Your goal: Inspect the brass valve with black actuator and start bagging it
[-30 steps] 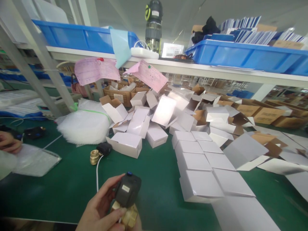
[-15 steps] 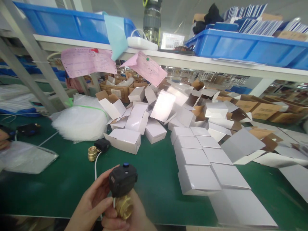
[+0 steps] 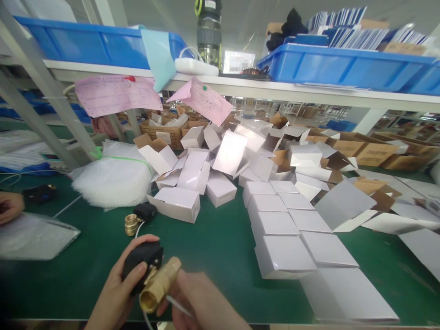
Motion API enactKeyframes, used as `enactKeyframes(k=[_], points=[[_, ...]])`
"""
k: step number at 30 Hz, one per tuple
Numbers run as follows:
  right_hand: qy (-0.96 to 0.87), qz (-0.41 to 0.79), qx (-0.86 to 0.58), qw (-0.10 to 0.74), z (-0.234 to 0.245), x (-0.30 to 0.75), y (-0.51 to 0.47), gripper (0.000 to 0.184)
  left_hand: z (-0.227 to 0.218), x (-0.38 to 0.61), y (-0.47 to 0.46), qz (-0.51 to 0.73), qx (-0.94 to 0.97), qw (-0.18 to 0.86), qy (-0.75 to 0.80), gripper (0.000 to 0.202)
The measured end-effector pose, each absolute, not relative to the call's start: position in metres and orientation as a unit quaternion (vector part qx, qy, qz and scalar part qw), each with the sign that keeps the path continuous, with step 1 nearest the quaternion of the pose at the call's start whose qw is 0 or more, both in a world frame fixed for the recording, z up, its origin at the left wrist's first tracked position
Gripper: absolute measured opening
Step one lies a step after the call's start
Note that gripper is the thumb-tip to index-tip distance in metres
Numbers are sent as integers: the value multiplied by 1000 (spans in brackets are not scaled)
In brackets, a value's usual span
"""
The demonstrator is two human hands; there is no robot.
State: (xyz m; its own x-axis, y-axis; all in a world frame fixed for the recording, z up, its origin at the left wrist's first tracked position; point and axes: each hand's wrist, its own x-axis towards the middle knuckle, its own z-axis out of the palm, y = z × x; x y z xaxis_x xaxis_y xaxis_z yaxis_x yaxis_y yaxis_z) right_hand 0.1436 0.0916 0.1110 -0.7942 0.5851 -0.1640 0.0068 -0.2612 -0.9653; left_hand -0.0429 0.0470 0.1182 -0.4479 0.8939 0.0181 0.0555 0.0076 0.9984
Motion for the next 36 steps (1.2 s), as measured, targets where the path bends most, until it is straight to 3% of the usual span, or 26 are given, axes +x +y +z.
enactKeyframes(k=[5, 7, 10, 12, 14, 16, 18, 20, 22, 24, 26, 28, 30, 31, 32, 34, 36], points=[[-679, 689, -193, 164, 115, 159, 91, 63, 119, -33, 50, 695, 45, 574, 430, 86], [-709, 665, -165, 165, 110, 156, 90, 58, 120, -30, 51, 701, -31, 620, 351, 78], [-725, 648, -152, 175, 103, 149, 88, 62, 120, -27, 51, 690, 14, 676, 258, 50], [-724, 644, -147, 196, 100, 146, 84, 56, 119, -28, 51, 684, 35, 687, 244, 46], [-738, 623, -158, 208, 102, 145, 79, 41, 117, -32, 52, 688, 47, 652, 317, 55], [-780, 572, -189, 170, 109, 143, 78, 27, 115, -38, 54, 691, 99, 543, 467, 62], [-839, 494, -201, 105, 123, 140, 87, 27, 113, -42, 55, 662, 199, 382, 613, 58], [-882, 418, -192, 106, 139, 137, 105, 32, 115, -42, 52, 595, 318, 269, 687, 47], [-875, 392, -196, 204, 147, 134, 127, 23, 121, -36, 47, 551, 372, 289, 689, 44], [-813, 454, -211, 298, 140, 129, 139, 19, 130, -30, 42, 579, 305, 414, 633, 54], [-806, 485, -203, 271, 122, 121, 134, 21, 138, -30, 39, 647, 202, 461, 573, 62], [-817, 510, -180, 199, 108, 114, 121, 23, 139, -36, 40, 680, 201, 339, 618, 56], [-842, 497, -186, 95, 109, 113, 111, 27, 135, -45, 42, 628, 301, 169, 697, 48], [-847, 480, -203, 104, 114, 114, 112, 24, 132, -47, 42, 587, 351, 126, 719, 46], [-847, 464, -220, 137, 121, 116, 116, 20, 129, -49, 41, 558, 384, 128, 725, 45], [-817, 468, -248, 229, 128, 117, 128, 19, 125, -47, 39, 568, 366, 251, 693, 50], [-801, 504, -244, 210, 119, 112, 136, 23, 123, -43, 36, 619, 252, 399, 628, 60]])
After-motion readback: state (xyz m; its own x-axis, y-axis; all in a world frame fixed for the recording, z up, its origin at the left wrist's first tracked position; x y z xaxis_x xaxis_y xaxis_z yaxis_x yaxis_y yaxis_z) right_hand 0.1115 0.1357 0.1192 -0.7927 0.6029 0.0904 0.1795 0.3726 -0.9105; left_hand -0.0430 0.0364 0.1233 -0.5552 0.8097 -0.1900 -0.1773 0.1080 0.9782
